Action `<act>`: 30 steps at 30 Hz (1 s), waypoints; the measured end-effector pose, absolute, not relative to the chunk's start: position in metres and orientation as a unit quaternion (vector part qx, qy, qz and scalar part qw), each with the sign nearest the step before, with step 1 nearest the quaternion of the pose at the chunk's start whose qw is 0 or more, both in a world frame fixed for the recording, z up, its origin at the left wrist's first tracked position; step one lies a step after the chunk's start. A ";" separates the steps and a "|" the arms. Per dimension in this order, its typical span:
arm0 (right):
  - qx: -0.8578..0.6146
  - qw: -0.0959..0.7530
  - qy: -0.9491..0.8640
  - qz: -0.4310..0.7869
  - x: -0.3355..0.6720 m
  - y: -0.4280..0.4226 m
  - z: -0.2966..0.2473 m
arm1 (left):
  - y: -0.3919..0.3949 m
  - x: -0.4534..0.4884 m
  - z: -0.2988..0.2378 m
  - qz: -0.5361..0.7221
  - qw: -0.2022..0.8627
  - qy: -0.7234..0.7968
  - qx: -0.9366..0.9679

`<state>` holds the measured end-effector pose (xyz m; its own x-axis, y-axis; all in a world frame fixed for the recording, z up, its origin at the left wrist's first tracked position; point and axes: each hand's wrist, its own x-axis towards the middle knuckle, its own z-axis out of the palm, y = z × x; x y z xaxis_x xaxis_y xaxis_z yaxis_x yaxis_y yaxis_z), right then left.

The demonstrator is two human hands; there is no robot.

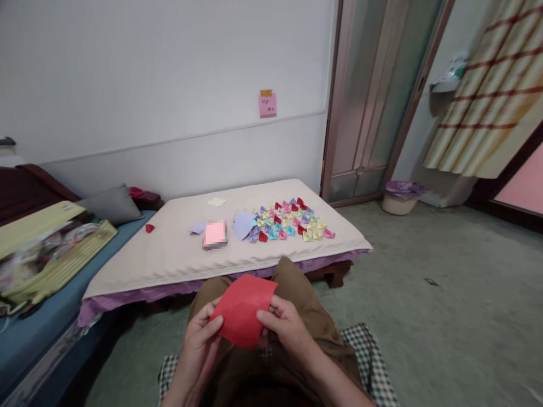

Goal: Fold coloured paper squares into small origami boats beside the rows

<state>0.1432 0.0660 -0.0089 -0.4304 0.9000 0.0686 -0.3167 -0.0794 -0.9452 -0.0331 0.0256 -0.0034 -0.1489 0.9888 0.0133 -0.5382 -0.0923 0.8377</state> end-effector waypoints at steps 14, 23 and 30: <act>-0.341 0.337 -0.616 0.625 0.170 0.052 0.026 | 0.011 -0.034 0.011 0.539 0.483 0.536 0.435; -0.416 0.385 -0.551 0.612 0.165 0.053 0.020 | 0.009 -0.019 0.018 0.524 0.445 0.583 0.432; -0.413 0.401 -0.593 0.564 0.166 0.053 0.020 | 0.006 -0.018 0.018 0.544 0.427 0.589 0.419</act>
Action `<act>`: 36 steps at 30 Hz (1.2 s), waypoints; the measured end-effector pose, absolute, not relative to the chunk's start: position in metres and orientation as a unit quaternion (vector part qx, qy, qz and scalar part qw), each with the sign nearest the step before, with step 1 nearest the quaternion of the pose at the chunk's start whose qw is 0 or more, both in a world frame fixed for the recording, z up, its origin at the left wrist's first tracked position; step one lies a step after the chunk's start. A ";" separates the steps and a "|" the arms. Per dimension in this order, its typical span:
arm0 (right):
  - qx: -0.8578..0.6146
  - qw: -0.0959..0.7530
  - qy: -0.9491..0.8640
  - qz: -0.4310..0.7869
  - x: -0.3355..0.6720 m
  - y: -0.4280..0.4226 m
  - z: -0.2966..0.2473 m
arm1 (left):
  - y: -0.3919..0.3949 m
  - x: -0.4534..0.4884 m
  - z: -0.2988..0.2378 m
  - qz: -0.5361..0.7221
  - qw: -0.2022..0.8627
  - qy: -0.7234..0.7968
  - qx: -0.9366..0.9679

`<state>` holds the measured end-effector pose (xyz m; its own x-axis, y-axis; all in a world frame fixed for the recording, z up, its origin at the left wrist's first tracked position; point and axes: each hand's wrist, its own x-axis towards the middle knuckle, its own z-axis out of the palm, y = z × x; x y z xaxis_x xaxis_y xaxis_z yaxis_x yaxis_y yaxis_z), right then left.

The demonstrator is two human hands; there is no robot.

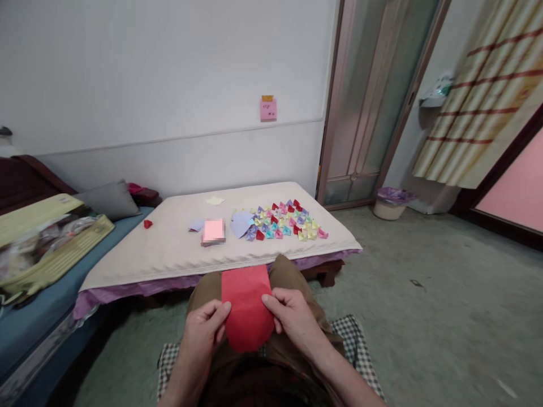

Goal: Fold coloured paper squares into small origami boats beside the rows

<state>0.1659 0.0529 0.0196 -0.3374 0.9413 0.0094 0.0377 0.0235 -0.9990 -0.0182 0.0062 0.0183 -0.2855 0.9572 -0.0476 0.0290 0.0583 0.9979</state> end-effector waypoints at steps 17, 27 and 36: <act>-0.413 0.425 -0.566 0.573 0.165 0.052 0.027 | 0.010 -0.019 0.006 0.562 0.444 0.574 0.397; -0.346 0.458 -0.539 0.617 0.171 0.048 0.041 | 0.003 -0.024 0.019 0.598 0.405 0.501 0.477; -0.281 0.512 -0.629 0.512 0.180 0.042 0.050 | -0.012 -0.029 0.035 0.588 0.256 0.450 0.622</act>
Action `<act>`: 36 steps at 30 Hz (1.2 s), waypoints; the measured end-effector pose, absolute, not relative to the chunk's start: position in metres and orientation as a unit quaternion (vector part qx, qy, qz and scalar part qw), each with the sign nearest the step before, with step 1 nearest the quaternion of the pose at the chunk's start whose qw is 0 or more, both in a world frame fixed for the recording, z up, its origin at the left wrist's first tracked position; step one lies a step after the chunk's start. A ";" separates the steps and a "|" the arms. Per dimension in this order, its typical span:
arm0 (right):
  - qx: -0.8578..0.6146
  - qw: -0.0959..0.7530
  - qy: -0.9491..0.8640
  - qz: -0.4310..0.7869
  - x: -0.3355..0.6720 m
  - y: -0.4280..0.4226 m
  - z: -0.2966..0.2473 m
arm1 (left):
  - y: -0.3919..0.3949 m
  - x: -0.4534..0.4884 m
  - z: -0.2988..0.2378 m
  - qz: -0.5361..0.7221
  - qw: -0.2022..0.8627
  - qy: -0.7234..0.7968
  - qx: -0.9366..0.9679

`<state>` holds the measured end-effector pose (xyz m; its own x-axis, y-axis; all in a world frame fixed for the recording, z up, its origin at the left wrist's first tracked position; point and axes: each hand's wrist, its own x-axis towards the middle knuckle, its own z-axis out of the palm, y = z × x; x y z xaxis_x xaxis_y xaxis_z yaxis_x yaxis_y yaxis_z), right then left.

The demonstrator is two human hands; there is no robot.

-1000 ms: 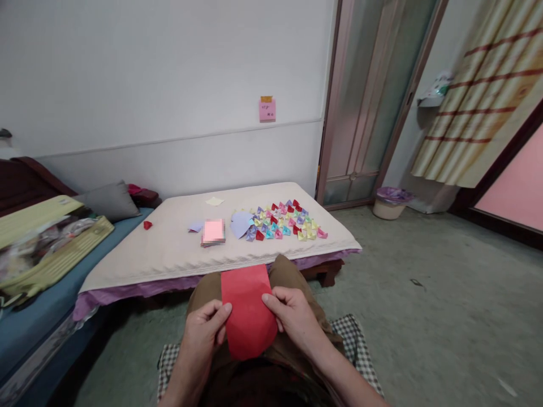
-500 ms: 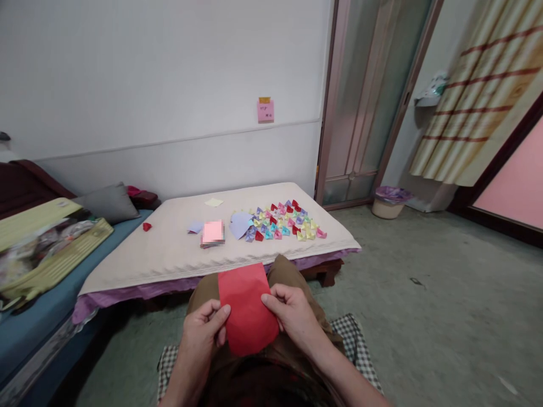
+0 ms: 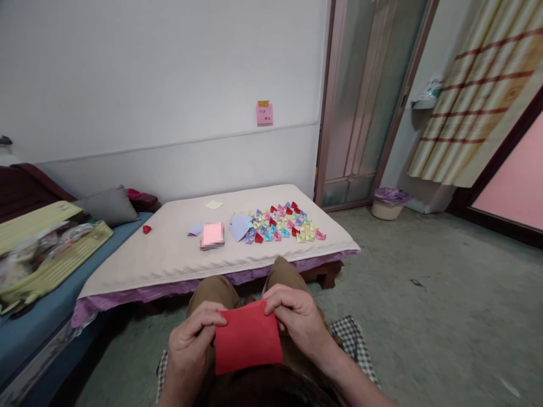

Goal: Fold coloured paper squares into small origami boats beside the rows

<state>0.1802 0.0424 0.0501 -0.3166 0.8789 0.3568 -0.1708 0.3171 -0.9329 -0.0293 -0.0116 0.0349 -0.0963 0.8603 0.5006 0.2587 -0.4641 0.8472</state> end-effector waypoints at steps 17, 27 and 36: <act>-0.315 0.461 -0.714 0.422 0.179 0.036 0.043 | -0.012 -0.016 0.046 0.483 0.229 0.521 0.666; -0.335 0.426 -0.700 0.466 0.179 0.038 0.050 | -0.007 -0.014 0.040 0.477 0.327 0.604 0.548; -0.367 0.409 -0.614 0.566 0.162 0.032 0.040 | -0.007 -0.008 0.041 0.462 0.311 0.615 0.558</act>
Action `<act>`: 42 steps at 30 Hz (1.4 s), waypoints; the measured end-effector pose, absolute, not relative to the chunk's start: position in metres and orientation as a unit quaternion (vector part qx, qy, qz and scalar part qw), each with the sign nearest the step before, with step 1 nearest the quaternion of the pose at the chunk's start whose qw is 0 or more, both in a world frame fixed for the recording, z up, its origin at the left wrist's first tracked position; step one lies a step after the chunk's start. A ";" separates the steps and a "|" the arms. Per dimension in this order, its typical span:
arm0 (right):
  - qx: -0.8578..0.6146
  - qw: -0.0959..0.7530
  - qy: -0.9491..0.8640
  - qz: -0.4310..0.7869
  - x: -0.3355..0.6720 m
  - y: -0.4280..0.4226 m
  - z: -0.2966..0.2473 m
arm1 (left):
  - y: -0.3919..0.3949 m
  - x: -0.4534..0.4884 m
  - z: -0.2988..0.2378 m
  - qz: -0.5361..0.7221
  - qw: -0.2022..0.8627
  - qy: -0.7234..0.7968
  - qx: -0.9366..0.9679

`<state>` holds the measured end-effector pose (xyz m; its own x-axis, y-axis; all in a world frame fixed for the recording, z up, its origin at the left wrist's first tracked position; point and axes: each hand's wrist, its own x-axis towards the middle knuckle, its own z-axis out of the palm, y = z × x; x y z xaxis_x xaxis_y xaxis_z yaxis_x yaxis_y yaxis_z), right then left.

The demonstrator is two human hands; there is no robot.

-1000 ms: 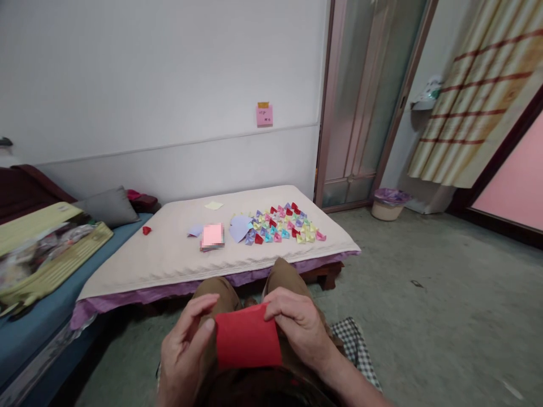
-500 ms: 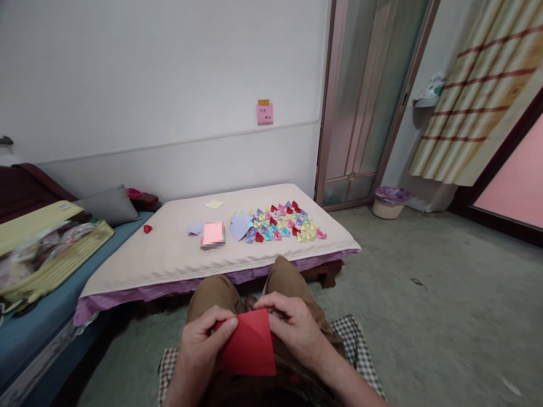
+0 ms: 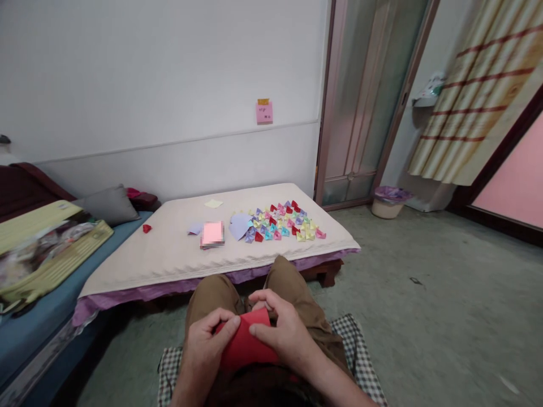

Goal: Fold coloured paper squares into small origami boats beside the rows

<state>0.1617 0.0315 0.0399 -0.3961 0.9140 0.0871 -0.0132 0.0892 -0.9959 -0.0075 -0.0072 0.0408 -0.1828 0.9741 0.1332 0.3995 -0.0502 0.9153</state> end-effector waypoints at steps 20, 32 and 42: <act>-0.376 0.453 -0.519 0.620 0.164 0.046 0.035 | 0.004 -0.007 0.007 0.423 0.534 0.520 0.515; -0.304 0.440 -0.451 0.715 0.161 0.044 0.033 | 0.005 -0.013 0.017 0.510 0.455 0.566 0.462; -0.378 0.474 -0.612 0.507 0.170 0.041 0.035 | -0.004 -0.013 0.025 0.570 0.279 0.517 0.574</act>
